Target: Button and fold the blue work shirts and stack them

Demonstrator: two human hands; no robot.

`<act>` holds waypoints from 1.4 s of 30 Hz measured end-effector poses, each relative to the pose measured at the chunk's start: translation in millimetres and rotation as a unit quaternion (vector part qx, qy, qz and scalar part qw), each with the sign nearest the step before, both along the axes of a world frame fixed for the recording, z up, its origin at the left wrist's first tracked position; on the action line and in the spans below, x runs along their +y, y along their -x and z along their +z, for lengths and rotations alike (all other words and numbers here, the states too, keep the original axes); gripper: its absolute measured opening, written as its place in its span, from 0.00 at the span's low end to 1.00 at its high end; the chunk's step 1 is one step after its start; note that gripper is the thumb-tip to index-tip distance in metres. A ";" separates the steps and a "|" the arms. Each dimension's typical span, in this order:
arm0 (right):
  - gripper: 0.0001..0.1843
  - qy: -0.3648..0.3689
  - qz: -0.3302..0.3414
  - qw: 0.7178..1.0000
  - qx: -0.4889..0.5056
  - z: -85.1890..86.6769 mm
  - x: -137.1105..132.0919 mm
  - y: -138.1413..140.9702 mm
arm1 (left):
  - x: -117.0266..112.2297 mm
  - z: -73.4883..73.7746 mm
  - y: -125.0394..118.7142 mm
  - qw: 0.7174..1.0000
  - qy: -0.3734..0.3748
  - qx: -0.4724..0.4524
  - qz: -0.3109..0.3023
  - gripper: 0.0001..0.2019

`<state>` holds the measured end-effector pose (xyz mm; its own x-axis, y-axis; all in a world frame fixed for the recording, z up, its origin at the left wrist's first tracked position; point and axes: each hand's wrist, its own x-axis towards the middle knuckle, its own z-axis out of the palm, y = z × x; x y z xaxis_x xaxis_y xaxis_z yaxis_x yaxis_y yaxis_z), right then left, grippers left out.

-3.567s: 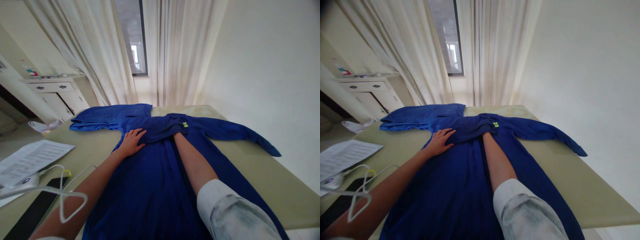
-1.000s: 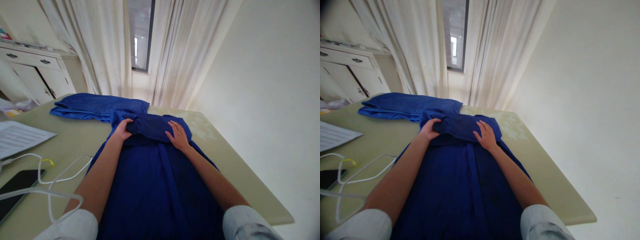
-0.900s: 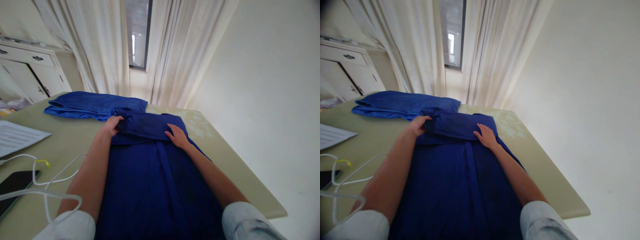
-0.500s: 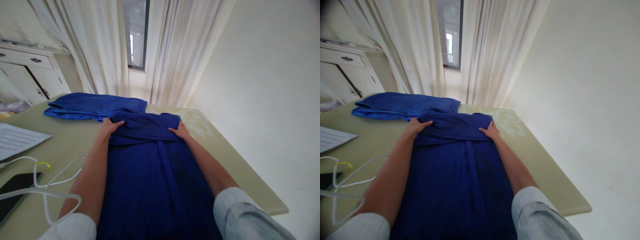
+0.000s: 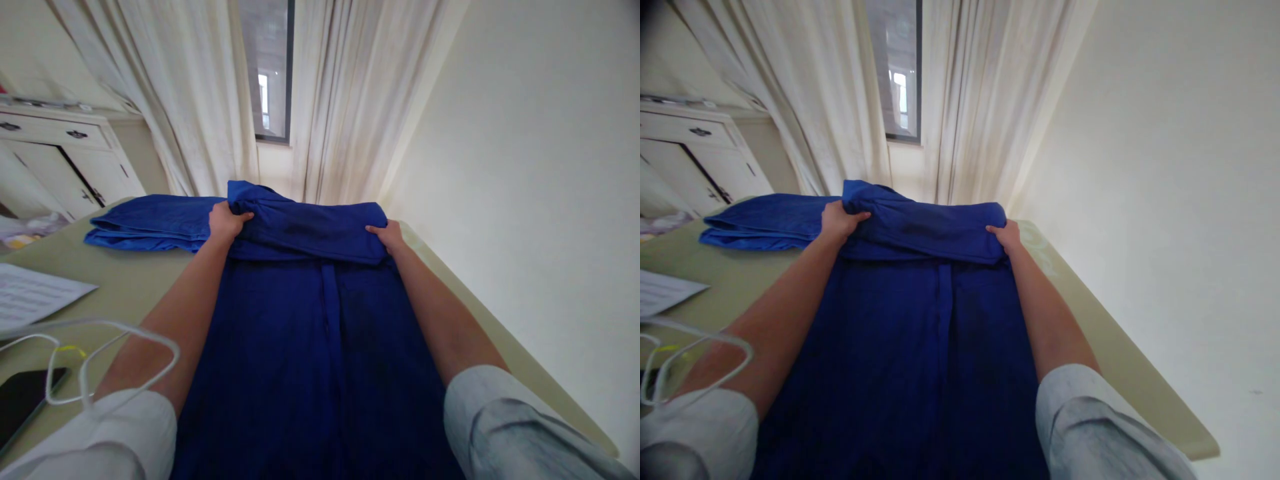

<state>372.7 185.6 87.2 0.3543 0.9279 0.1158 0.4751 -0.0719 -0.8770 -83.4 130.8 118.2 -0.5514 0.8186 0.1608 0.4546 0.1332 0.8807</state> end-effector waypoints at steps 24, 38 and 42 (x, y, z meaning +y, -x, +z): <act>0.25 -0.090 0.363 0.853 -0.365 -73.9 -261.5 70.6 | -231.9 -117.4 -144.6 0.751 -0.081 0.406 -0.515 0.33; 0.59 -0.076 0.286 0.823 -0.485 -66.3 -431.3 -15.4 | -406.1 -120.3 -52.6 0.782 -0.010 0.515 -0.351 0.47; 0.52 -0.073 0.250 0.801 -0.539 -80.6 -456.6 -51.0 | -425.6 -128.1 -36.5 0.756 0.000 0.567 -0.328 0.52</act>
